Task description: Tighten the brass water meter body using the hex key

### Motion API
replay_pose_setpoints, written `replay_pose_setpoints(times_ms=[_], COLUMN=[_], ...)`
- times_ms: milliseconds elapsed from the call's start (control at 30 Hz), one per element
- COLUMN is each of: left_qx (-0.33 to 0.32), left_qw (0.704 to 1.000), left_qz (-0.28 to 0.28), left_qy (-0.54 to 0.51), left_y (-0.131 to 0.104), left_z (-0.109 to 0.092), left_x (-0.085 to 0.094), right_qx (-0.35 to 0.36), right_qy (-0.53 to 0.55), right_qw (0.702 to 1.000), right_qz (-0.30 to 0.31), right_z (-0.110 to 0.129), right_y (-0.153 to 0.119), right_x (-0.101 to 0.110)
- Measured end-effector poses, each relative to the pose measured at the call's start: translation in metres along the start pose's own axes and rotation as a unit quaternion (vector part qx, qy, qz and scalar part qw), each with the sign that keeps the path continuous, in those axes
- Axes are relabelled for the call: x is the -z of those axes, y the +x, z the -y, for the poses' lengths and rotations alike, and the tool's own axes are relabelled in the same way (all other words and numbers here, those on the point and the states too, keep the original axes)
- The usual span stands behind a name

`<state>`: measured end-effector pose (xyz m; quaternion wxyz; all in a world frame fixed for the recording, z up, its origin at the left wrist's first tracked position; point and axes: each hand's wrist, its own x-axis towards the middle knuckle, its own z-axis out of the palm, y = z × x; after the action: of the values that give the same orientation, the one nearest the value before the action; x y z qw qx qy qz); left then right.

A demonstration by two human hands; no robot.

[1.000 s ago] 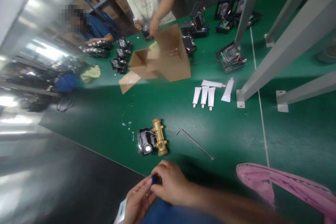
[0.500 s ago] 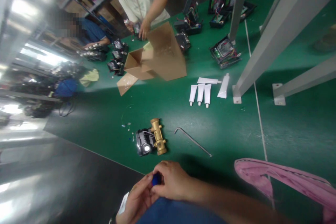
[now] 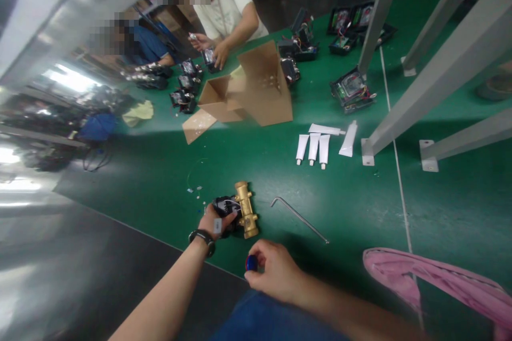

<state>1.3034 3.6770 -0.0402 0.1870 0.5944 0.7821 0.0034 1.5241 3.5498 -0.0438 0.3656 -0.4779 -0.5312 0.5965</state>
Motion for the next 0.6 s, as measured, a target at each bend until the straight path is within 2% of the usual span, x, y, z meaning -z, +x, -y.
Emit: replay_pose_setpoints(times_ms=[67,167,233,300,400,500,600], left_qx=[0.007,0.006,0.004,0.011,0.031,0.042,0.043], left_qw=[1.000,0.999,0.992,0.969,0.913,0.868,0.838], left_qz=[0.023,0.027,0.036,0.058,0.111,0.156,0.173], left_qy=[-0.017,-0.047,-0.121,-0.240,-0.391,-0.470,-0.515], left_y=[0.006,0.001,-0.004,-0.008,-0.008,-0.005,-0.002], left_z=[0.007,0.023,0.037,0.050,0.070,0.086,0.097], left_x=[-0.002,0.004,0.012,0.019,0.025,0.026,0.026], right_qx=[-0.007,-0.014,-0.016,-0.016,-0.022,-0.033,-0.040], right_qy=[-0.010,-0.021,-0.024,-0.024,-0.027,-0.041,-0.055], right_qw=[1.000,1.000,1.000,1.000,0.999,0.998,0.997], right_qz=[-0.001,-0.004,-0.001,0.007,0.015,0.018,0.031], right_z=[0.001,0.003,0.004,0.005,0.005,0.004,0.003], right_y=[0.000,0.000,0.002,0.004,0.006,0.007,0.007], right_x=[0.000,-0.001,-0.003,-0.008,-0.018,-0.029,-0.037])
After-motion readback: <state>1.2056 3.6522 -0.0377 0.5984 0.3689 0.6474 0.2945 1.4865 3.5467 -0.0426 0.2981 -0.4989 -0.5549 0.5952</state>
